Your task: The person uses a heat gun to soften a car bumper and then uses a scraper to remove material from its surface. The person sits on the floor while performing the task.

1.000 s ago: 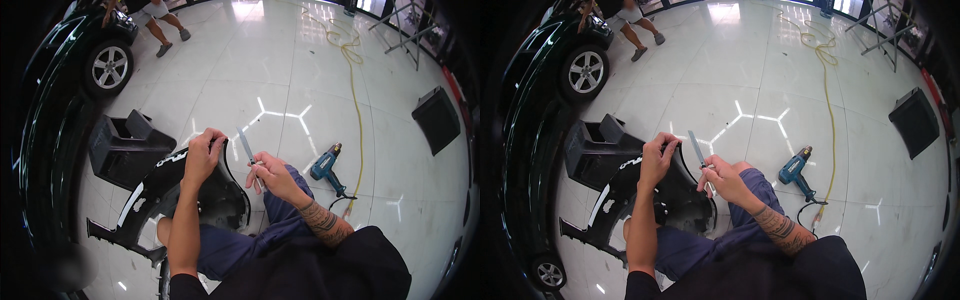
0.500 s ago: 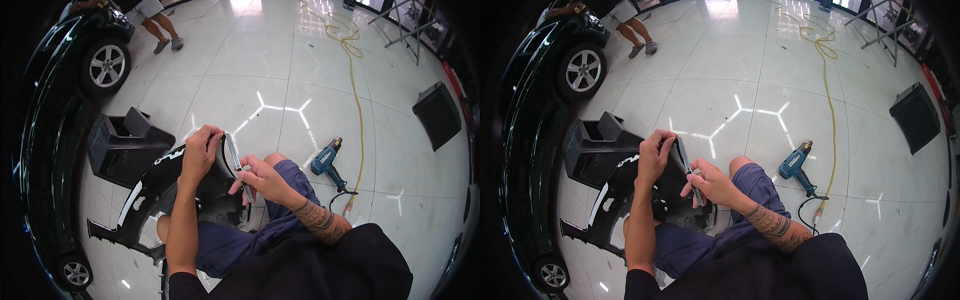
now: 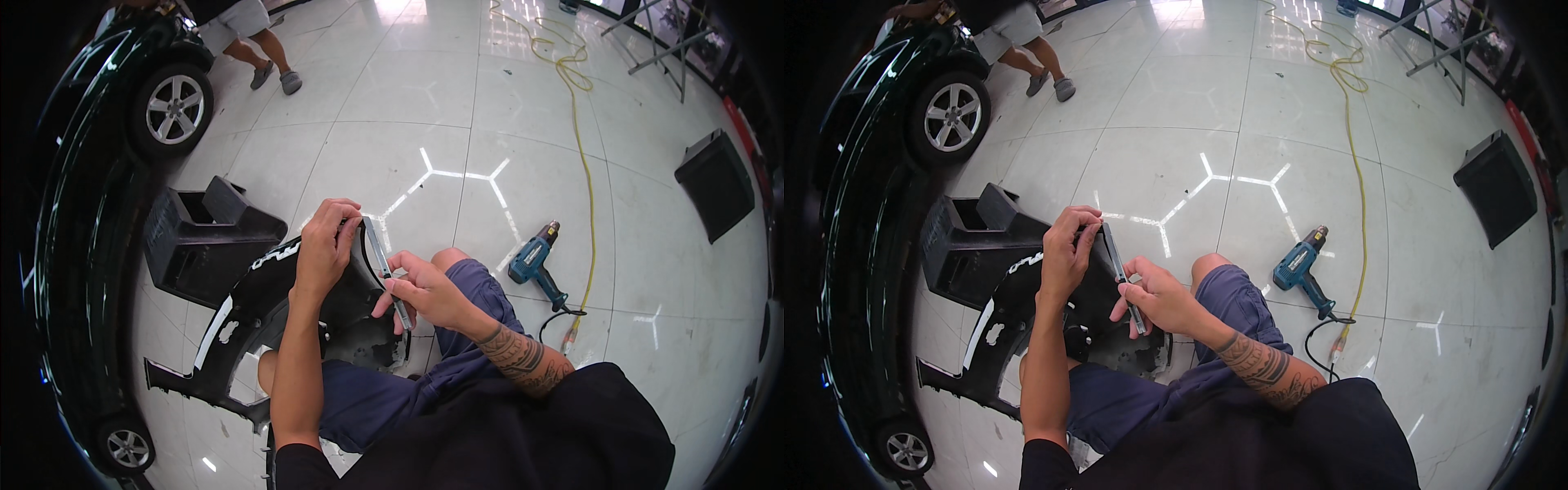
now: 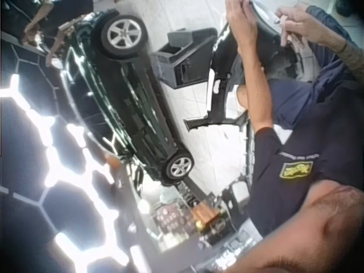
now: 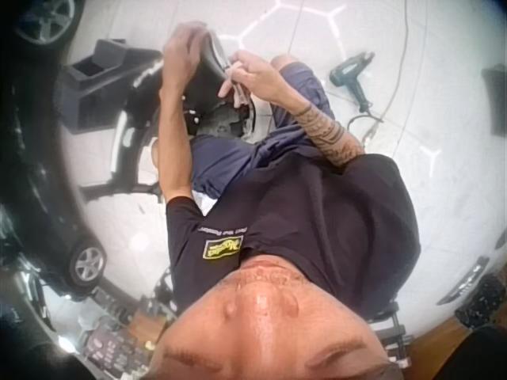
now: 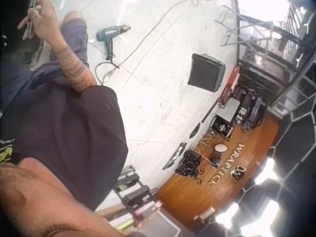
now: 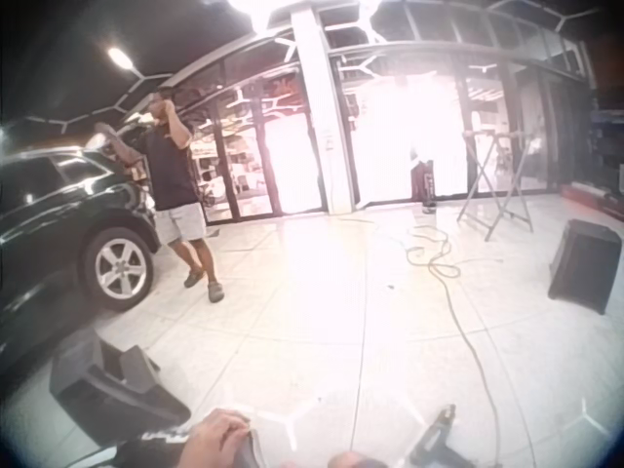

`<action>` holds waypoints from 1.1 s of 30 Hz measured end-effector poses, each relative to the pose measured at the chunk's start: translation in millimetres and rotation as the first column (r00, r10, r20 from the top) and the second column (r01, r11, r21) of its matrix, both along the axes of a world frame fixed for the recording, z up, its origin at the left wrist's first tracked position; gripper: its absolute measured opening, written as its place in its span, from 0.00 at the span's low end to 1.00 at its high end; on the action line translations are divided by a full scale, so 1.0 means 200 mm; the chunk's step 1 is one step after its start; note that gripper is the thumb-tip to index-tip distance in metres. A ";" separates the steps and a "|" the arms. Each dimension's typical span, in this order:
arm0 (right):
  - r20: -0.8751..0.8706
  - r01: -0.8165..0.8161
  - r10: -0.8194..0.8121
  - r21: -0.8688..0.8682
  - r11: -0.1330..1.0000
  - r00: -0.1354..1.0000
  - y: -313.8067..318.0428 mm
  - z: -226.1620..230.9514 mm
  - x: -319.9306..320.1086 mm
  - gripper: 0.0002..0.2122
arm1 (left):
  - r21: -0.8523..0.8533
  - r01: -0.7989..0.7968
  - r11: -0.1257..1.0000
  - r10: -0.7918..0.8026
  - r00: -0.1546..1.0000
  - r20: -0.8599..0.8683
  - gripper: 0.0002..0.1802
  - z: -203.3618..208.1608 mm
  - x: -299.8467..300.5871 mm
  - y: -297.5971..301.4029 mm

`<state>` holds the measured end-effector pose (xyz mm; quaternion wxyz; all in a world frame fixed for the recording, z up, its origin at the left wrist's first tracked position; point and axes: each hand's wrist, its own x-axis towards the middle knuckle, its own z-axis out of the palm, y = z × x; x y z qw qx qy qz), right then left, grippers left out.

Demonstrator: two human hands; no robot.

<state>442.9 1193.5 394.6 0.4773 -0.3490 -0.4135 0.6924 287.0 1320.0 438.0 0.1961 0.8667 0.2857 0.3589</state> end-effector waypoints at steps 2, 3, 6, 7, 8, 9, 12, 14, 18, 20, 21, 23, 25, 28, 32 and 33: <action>0.004 0.000 0.000 0.011 1.000 1.000 0.00 0.00 0.00 0.10 | 0.005 -0.001 1.000 0.001 1.000 -0.002 0.02 0.00 0.00 0.00; 0.006 0.000 0.000 0.017 1.000 1.000 0.00 0.00 0.00 0.10 | 0.008 -0.002 1.000 0.002 1.000 -0.003 0.02 0.00 0.00 0.00; 0.017 0.005 -0.005 0.002 1.000 1.000 0.01 0.01 -0.01 0.10 | 0.023 0.000 1.000 0.000 1.000 0.014 0.02 0.00 0.00 0.00; 0.019 0.005 -0.005 0.000 1.000 1.000 0.01 0.01 -0.01 0.10 | 0.022 -0.003 1.000 0.003 1.000 0.015 0.02 0.00 0.00 0.00; 0.020 0.006 -0.006 -0.002 1.000 1.000 0.01 0.02 -0.01 0.10 | 0.020 -0.006 1.000 0.006 1.000 0.015 0.02 -0.01 0.00 0.00; 0.023 0.007 -0.007 -0.004 1.000 1.000 0.02 0.02 -0.01 0.10 | 0.019 -0.009 1.000 0.009 1.000 0.016 0.02 -0.01 0.00 0.00; 0.033 0.014 -0.014 0.001 1.000 0.999 0.02 0.02 -0.02 0.09 | 0.017 -0.011 1.000 0.011 1.000 0.016 0.03 -0.01 0.00 0.00; 0.030 0.018 -0.018 -0.007 1.000 0.999 0.02 0.02 -0.02 0.09 | 0.024 -0.008 1.000 0.007 1.000 0.014 0.03 -0.02 0.00 0.00; 0.017 0.021 -0.021 -0.016 1.000 1.000 0.02 0.02 -0.02 0.09 | 0.039 -0.008 0.999 0.007 1.000 0.009 0.02 -0.02 0.00 0.00; 0.009 0.024 -0.024 -0.013 1.000 1.000 0.02 0.01 -0.03 0.09 | 0.033 -0.009 0.999 0.008 1.000 0.012 0.02 -0.02 0.00 0.00; 0.004 0.025 -0.025 -0.012 1.000 1.000 0.02 0.01 -0.03 0.09 | 0.029 -0.010 1.000 0.010 1.000 0.013 0.02 -0.02 0.00 0.01; 0.006 0.021 -0.021 -0.012 1.000 1.000 0.02 0.01 -0.03 0.09 | 0.009 -0.019 1.000 0.019 0.999 0.027 0.02 -0.01 -0.01 0.01; 0.009 0.020 -0.019 -0.010 1.000 1.000 0.03 0.02 -0.03 0.09 | -0.005 -0.023 1.000 0.023 0.999 0.033 0.02 -0.01 -0.01 0.01; -0.004 0.029 -0.029 -0.011 1.000 1.000 0.04 0.02 -0.04 0.08 | -0.014 -0.026 1.000 0.027 0.999 0.032 0.02 0.00 -0.01 0.01; -0.041 0.047 -0.048 -0.028 0.999 0.998 0.03 0.02 -0.04 0.07 | 0.034 -0.011 0.999 0.011 1.000 -0.005 0.04 0.03 0.00 0.00; -0.044 0.045 -0.046 -0.030 0.999 0.998 0.03 0.02 -0.04 0.07 | 0.062 0.000 0.998 0.001 1.000 -0.024 0.04 0.04 0.00 0.00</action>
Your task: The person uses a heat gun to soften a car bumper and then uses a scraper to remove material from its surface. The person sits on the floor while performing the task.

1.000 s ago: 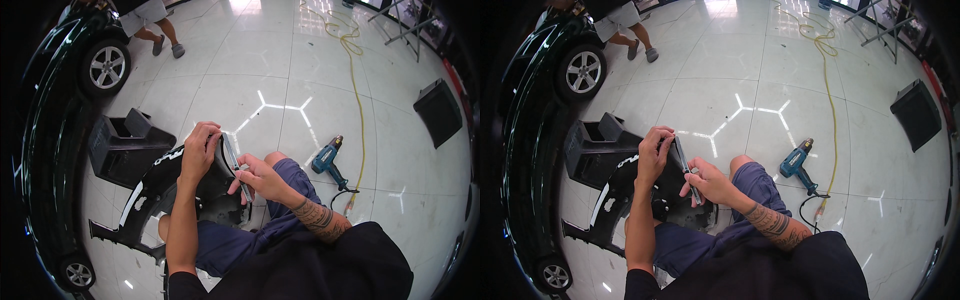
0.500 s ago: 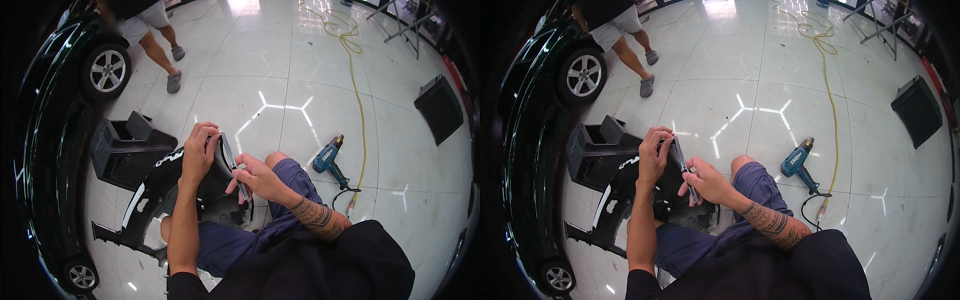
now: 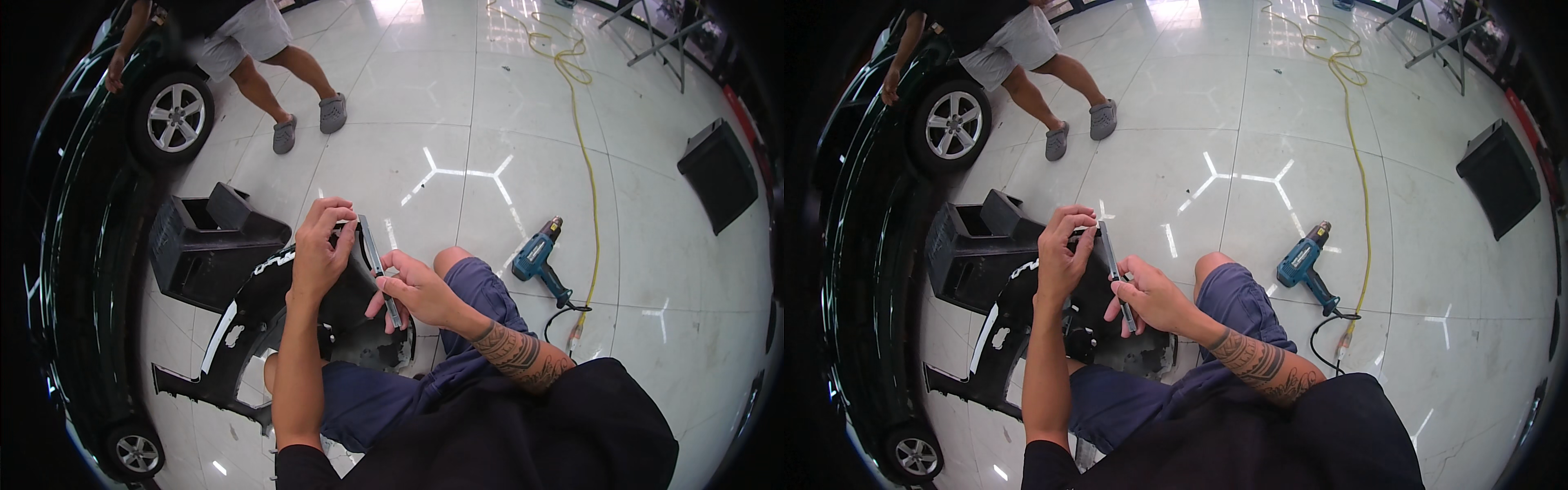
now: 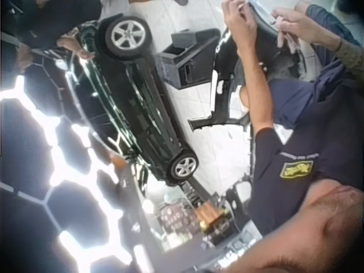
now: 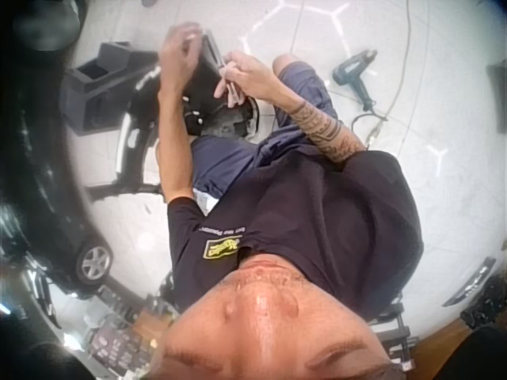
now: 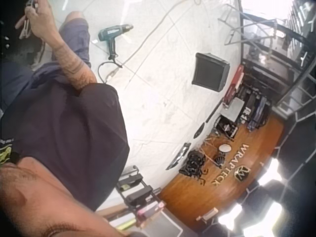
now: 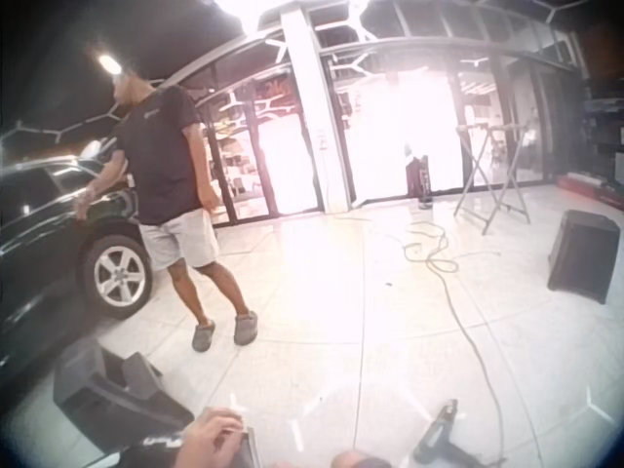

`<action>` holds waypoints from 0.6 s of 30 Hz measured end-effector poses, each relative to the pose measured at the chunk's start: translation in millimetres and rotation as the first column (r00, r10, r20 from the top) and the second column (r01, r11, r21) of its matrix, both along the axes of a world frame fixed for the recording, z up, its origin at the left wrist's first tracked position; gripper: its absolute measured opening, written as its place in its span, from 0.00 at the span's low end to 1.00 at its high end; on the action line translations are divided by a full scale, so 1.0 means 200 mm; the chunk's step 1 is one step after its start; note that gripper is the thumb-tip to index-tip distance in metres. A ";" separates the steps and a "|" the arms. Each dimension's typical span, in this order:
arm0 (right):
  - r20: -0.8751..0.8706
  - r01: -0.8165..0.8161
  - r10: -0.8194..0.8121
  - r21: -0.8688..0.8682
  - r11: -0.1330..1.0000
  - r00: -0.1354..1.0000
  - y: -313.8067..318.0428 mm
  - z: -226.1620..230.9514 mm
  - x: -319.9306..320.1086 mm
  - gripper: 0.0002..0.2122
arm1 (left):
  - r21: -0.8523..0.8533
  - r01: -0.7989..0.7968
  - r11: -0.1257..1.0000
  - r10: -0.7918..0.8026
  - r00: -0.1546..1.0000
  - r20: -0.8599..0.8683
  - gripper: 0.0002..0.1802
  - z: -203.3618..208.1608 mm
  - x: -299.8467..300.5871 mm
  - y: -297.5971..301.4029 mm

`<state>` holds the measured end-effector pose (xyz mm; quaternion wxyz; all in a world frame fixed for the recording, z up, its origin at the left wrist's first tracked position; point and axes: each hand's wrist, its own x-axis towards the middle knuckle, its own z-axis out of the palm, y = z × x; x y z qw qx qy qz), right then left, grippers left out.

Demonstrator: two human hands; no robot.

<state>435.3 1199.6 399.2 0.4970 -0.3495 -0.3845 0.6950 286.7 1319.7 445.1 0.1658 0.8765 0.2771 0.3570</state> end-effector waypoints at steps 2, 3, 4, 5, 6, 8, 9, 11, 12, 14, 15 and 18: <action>-0.006 -0.005 0.005 -0.005 1.000 1.000 0.00 0.00 0.00 0.08 | -0.012 0.000 1.000 0.000 0.999 -0.035 0.04 0.00 -0.01 0.01; -0.009 -0.007 0.007 -0.008 1.000 1.000 0.00 0.00 0.00 0.08 | -0.019 0.001 1.000 -0.002 0.999 -0.053 0.05 0.00 -0.01 0.02; -0.006 -0.008 0.008 -0.012 1.000 1.000 0.00 0.01 0.00 0.08 | -0.030 -0.007 1.000 0.005 0.998 -0.069 0.05 0.01 -0.01 0.01; -0.003 -0.009 0.009 -0.016 1.000 1.000 0.00 0.01 0.00 0.08 | -0.041 -0.015 0.999 0.011 0.996 -0.084 0.05 0.02 0.00 0.00; 0.000 -0.010 0.010 -0.019 1.000 1.000 0.00 0.02 0.00 0.08 | -0.052 -0.023 0.998 0.018 0.995 -0.100 0.05 0.04 0.00 -0.01; 0.007 -0.013 0.013 -0.008 1.000 1.000 0.00 0.02 0.00 0.08 | 0.100 -0.015 0.995 0.034 0.981 -0.191 0.06 0.05 0.00 0.00; 0.011 -0.013 0.013 -0.003 1.000 1.000 0.00 0.02 0.00 0.08 | 0.174 -0.004 0.985 0.045 0.971 -0.235 0.06 0.06 0.00 0.01; 0.019 -0.039 0.039 0.004 0.999 0.999 -0.01 0.01 0.01 0.10 | 0.152 -0.030 0.988 0.071 0.960 -0.270 0.06 0.07 0.01 -0.01; 0.023 -0.053 0.052 0.008 0.999 0.998 0.00 0.01 0.01 0.11 | 0.143 -0.044 0.989 0.084 0.954 -0.289 0.06 0.08 0.01 -0.02; 0.014 -0.055 0.055 0.007 0.998 0.998 0.00 0.01 0.01 0.11 | 0.131 -0.055 0.990 0.093 0.949 -0.303 0.06 0.08 0.01 -0.02; 0.009 -0.057 0.057 0.006 0.998 0.998 0.00 0.01 0.00 0.11 | 0.126 -0.062 0.990 0.099 0.946 -0.310 0.06 0.07 0.01 -0.02; 0.018 -0.052 0.052 0.006 0.999 0.998 0.00 0.02 0.00 0.11 | 0.141 -0.084 0.986 0.124 0.946 -0.300 0.07 0.05 0.01 -0.02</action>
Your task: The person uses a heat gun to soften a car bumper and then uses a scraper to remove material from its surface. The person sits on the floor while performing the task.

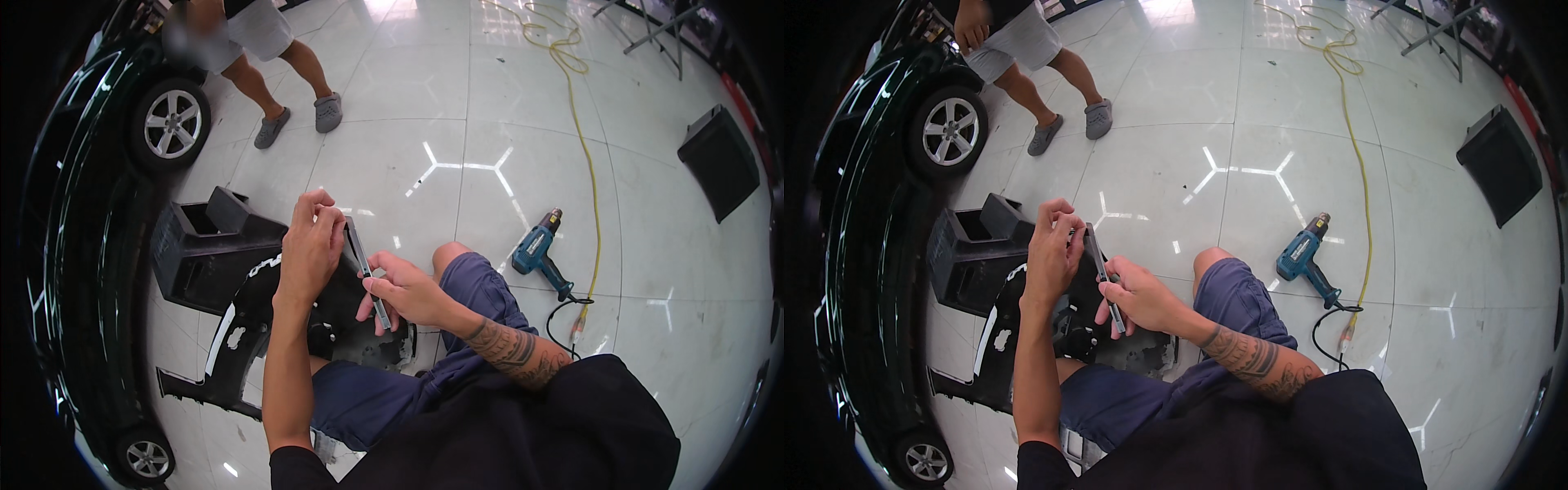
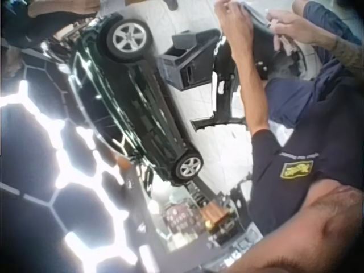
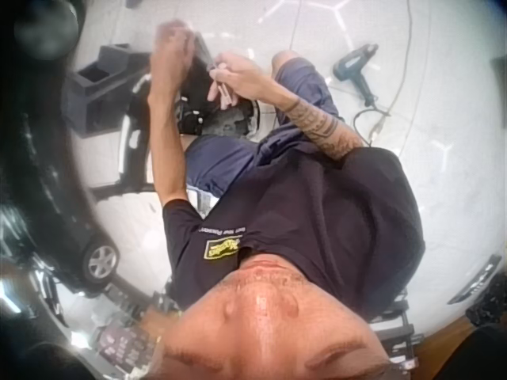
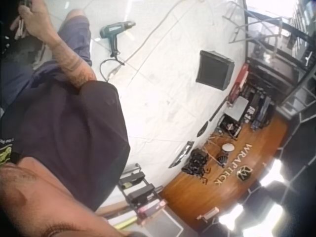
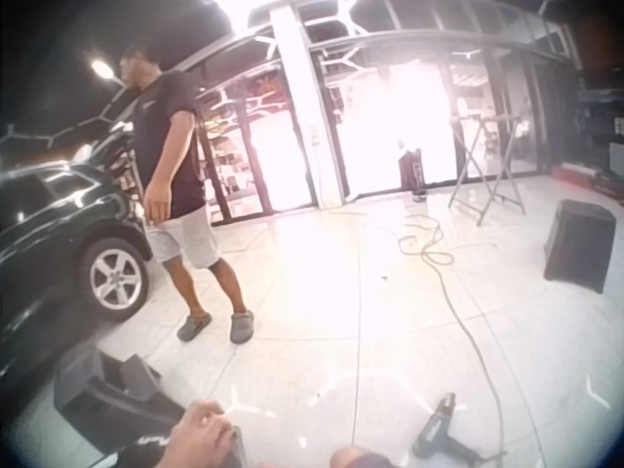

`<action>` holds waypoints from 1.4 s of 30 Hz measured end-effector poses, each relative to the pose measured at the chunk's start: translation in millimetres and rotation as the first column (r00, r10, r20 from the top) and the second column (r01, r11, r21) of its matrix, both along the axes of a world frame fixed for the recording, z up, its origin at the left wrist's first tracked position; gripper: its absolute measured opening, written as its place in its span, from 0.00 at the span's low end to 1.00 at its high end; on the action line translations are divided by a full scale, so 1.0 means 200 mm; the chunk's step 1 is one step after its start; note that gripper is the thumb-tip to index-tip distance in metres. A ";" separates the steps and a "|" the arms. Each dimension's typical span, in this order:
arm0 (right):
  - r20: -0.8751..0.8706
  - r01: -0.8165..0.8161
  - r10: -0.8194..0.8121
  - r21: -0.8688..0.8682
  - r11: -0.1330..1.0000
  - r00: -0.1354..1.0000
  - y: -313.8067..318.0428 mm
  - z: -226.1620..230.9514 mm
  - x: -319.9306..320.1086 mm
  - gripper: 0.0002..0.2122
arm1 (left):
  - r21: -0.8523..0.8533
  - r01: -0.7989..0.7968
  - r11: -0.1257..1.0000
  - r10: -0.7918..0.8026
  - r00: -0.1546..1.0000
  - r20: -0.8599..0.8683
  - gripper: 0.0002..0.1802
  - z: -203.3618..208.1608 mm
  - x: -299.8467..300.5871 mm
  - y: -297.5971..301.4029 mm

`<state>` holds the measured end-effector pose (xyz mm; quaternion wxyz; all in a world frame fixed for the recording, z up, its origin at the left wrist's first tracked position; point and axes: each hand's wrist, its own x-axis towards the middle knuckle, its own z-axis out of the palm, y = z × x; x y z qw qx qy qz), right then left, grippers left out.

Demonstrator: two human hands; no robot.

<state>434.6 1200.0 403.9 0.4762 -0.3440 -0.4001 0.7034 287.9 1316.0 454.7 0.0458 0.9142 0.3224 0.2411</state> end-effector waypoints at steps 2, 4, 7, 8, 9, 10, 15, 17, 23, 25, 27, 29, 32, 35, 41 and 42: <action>-0.007 -0.002 0.002 -0.001 1.000 1.000 0.01 0.00 -0.01 0.11 | 0.022 -0.009 1.000 0.009 1.000 0.019 0.07 0.00 0.00 0.00; -0.015 -0.005 0.005 0.000 1.000 1.000 0.02 0.00 -0.02 0.10 | 0.027 -0.013 1.000 0.012 0.999 0.047 0.06 0.00 0.00 0.00; -0.016 -0.005 0.005 0.014 1.000 1.000 0.04 0.00 -0.04 0.10 | -0.014 -0.015 1.000 0.016 0.994 0.108 0.05 0.01 0.00 0.00; -0.009 0.001 -0.001 0.026 1.000 1.000 0.03 0.00 -0.05 0.10 | -0.041 -0.017 0.999 0.022 0.991 0.133 0.05 0.03 0.00 -0.01; -0.003 0.000 0.000 0.039 0.999 1.000 0.03 0.01 -0.07 0.10 | -0.067 -0.025 0.997 0.035 0.987 0.158 0.04 0.04 -0.01 -0.01; 0.012 0.007 -0.007 0.050 0.999 1.000 0.01 0.01 -0.07 0.10 | -0.029 -0.034 0.999 0.039 0.976 0.213 0.03 0.05 -0.02 0.00; 0.058 0.041 -0.048 0.104 0.994 0.997 -0.11 -0.08 -0.02 0.10 | -0.340 -0.071 0.938 0.254 0.808 0.531 0.05 0.04 -0.27 -0.01; -0.001 0.206 -0.206 0.048 0.977 0.978 -0.11 -0.22 0.00 0.10 | -0.434 -0.063 0.899 0.313 0.784 0.535 0.06 0.01 -0.28 -0.08; -0.094 0.415 -0.406 0.103 0.904 0.909 0.16 -0.20 0.08 0.10 | -0.590 -0.129 0.797 0.337 0.906 0.256 0.12 -0.14 -0.28 -0.31; -0.091 0.446 -0.437 0.188 0.875 0.895 0.29 -0.19 0.03 0.09 | -0.642 -0.065 0.764 0.336 0.890 0.309 0.13 -0.33 -0.34 -0.32; -0.037 0.452 -0.455 0.205 0.868 0.890 0.37 -0.20 -0.01 0.08 | -0.652 0.036 0.757 0.304 0.864 0.401 0.09 -0.39 -0.29 -0.37; 0.031 0.410 -0.420 0.162 0.897 0.907 0.42 -0.18 -0.04 0.07 | -0.800 -0.026 0.599 0.404 0.872 0.275 0.06 -0.38 -0.33 -0.44; 0.089 0.437 -0.457 0.182 0.881 0.885 0.43 -0.16 0.02 0.07 | -0.714 -0.068 0.697 0.344 0.905 0.249 0.12 -0.43 -0.33 -0.46; 0.260 0.494 -0.589 0.348 0.796 0.766 0.41 -0.17 0.04 0.09 | -0.645 -0.028 0.764 0.323 0.882 0.343 0.18 -0.47 -0.34 -0.48; 0.302 0.450 -0.602 0.444 0.775 0.739 0.33 -0.11 0.03 0.07 | -0.685 0.090 0.723 0.325 0.831 0.452 0.07 -0.45 -0.31 -0.54; 0.307 0.384 -0.533 0.431 0.816 0.788 0.30 -0.06 0.03 0.06 | -0.708 0.147 0.691 0.358 0.781 0.512 0.06 -0.44 -0.28 -0.55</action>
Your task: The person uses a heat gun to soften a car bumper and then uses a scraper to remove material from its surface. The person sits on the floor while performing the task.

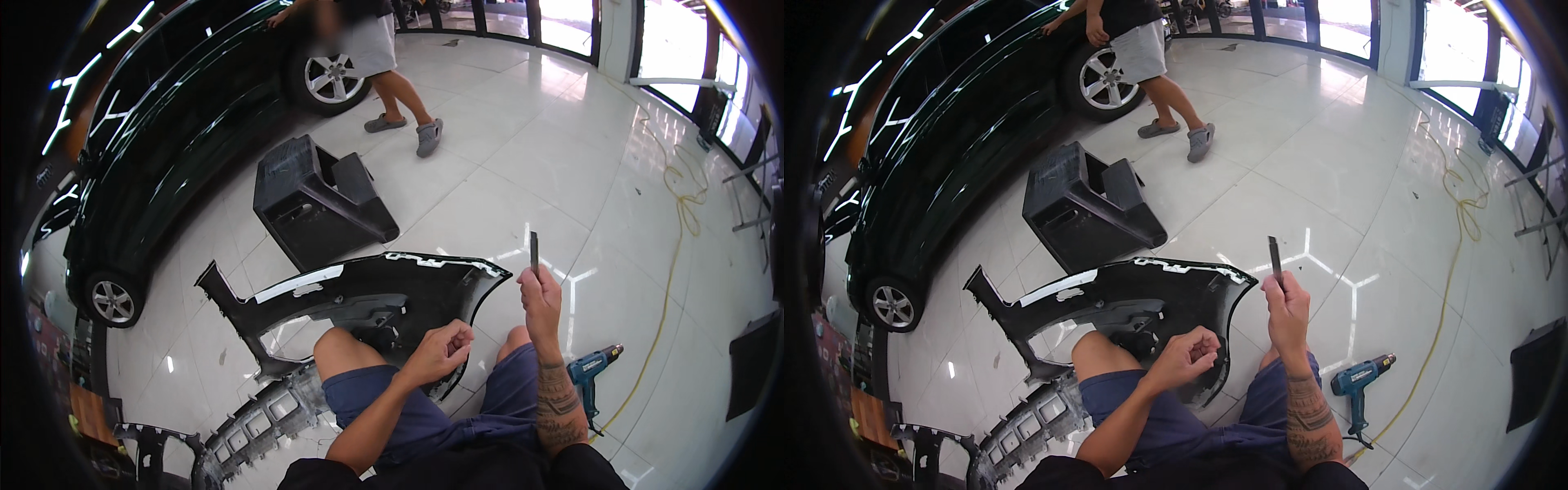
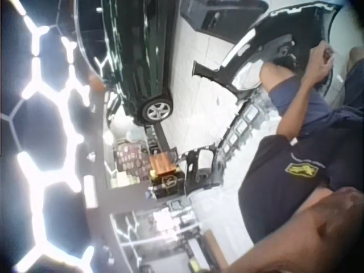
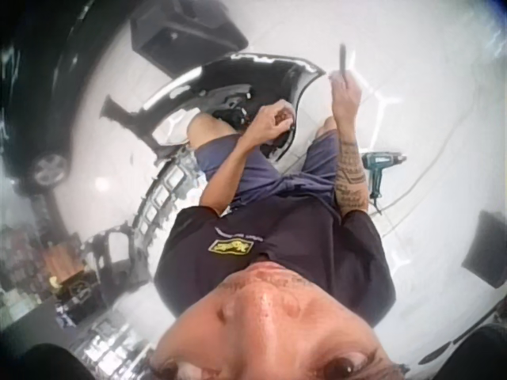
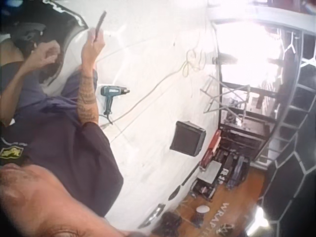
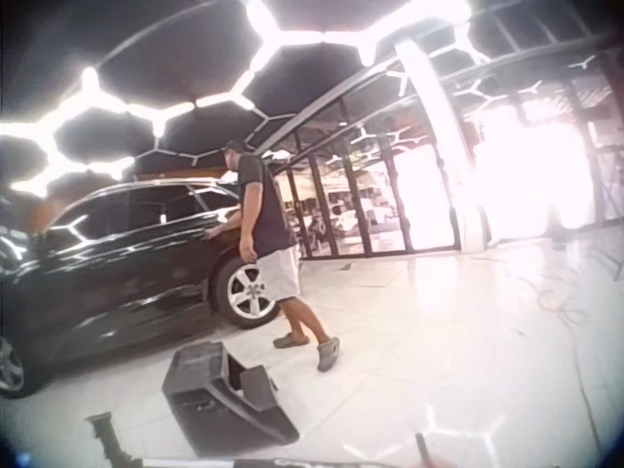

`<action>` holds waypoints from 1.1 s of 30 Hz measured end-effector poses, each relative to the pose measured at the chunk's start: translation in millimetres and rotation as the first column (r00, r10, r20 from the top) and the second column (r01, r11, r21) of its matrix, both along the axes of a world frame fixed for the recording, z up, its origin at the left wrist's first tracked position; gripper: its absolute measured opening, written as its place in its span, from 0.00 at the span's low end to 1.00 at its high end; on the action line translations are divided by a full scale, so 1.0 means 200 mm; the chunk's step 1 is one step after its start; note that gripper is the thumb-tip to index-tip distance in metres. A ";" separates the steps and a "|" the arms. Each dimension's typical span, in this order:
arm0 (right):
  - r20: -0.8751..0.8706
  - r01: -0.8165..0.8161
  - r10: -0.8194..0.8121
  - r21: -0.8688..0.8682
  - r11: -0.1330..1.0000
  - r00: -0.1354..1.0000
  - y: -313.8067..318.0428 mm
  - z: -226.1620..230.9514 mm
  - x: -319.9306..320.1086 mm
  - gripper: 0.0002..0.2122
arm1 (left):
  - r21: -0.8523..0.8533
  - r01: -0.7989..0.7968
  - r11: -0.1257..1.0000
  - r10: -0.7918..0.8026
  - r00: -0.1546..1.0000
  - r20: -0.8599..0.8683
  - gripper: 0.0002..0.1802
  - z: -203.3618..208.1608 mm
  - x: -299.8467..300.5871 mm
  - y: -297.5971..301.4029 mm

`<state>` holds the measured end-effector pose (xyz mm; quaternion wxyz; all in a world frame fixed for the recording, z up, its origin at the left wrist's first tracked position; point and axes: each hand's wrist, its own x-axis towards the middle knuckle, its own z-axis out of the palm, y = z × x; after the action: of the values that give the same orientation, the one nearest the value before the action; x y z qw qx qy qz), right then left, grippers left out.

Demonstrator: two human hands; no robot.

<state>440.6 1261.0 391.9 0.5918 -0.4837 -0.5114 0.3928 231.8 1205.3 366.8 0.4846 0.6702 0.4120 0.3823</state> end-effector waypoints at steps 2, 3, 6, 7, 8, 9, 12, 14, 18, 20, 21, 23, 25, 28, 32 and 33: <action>-0.017 -0.164 0.164 -0.019 0.986 0.986 -0.07 0.13 -0.01 0.05 | -0.116 0.019 0.993 -0.001 0.988 0.156 0.15 0.08 0.01 -0.03; 0.232 -0.210 0.175 0.137 0.968 0.957 -0.12 0.07 -0.02 0.07 | -0.136 -0.020 0.991 0.060 0.953 0.298 0.14 0.13 0.04 -0.05; 0.512 -0.474 0.381 0.061 0.878 0.770 -0.31 0.22 -0.14 0.14 | -0.110 -0.121 0.987 0.161 0.841 0.517 0.13 0.13 0.03 -0.09; 0.478 -0.477 0.407 0.029 0.878 0.778 -0.33 0.20 -0.16 0.14 | -0.140 -0.118 0.983 0.174 0.835 0.523 0.12 0.13 0.03 -0.09; 0.443 -0.482 0.433 -0.004 0.876 0.785 -0.35 0.16 -0.17 0.14 | -0.170 -0.116 0.979 0.190 0.828 0.527 0.12 0.13 0.03 -0.09; 0.404 -0.487 0.458 -0.035 0.873 0.792 -0.35 0.13 -0.19 0.15 | -0.200 -0.114 0.973 0.205 0.824 0.528 0.11 0.13 0.03 -0.10; 0.082 -0.507 0.517 -0.115 0.854 0.852 -0.37 0.04 -0.21 0.14 | -0.219 -0.173 0.960 0.259 0.844 0.470 0.10 0.11 0.01 -0.12; -0.272 -0.603 0.557 -0.123 0.789 0.785 -0.38 0.01 -0.22 0.13 | -0.319 -0.207 0.925 0.355 0.770 0.531 0.10 0.11 -0.03 -0.13; -0.683 -0.727 0.566 0.074 0.682 0.462 -0.38 -0.01 -0.19 0.11 | -0.439 -0.022 0.898 0.391 0.500 0.773 0.09 0.11 -0.11 -0.12; -0.773 -0.762 0.565 0.171 0.624 0.289 -0.39 -0.02 -0.20 0.12 | -0.456 0.061 0.888 0.370 0.495 0.787 0.08 0.11 -0.10 -0.14; -0.771 -0.756 0.573 0.192 0.625 0.278 -0.39 -0.01 -0.22 0.12 | -0.462 0.100 0.881 0.360 0.492 0.793 0.08 0.11 -0.09 -0.15; -0.767 -0.742 0.589 0.234 0.628 0.256 -0.40 -0.01 -0.25 0.12 | -0.426 0.176 0.888 0.304 0.470 0.828 0.08 0.15 -0.06 -0.18; -0.746 -0.728 0.601 0.238 0.642 0.286 -0.42 0.00 -0.24 0.13 | -0.394 0.216 0.893 0.257 0.475 0.842 0.08 0.16 -0.05 -0.19; -0.729 -0.724 0.600 0.212 0.656 0.330 -0.43 0.02 -0.23 0.15 | -0.463 0.136 0.876 0.248 0.696 0.674 0.11 0.22 -0.05 -0.20; -0.739 -0.685 0.661 0.415 0.598 0.130 -0.39 0.06 -0.13 0.16 | -0.447 0.293 0.845 -0.177 0.943 0.283 0.18 0.35 -0.13 -0.23; -0.735 -0.663 0.677 0.485 0.571 0.045 -0.39 0.08 -0.11 0.16 | -0.049 0.493 0.869 -0.429 0.798 0.423 0.17 0.41 -0.10 -0.26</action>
<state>418.6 1183.6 408.9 0.5112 0.0926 -0.2931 0.8026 211.1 1152.7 449.0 0.6875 0.6182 0.1572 0.3471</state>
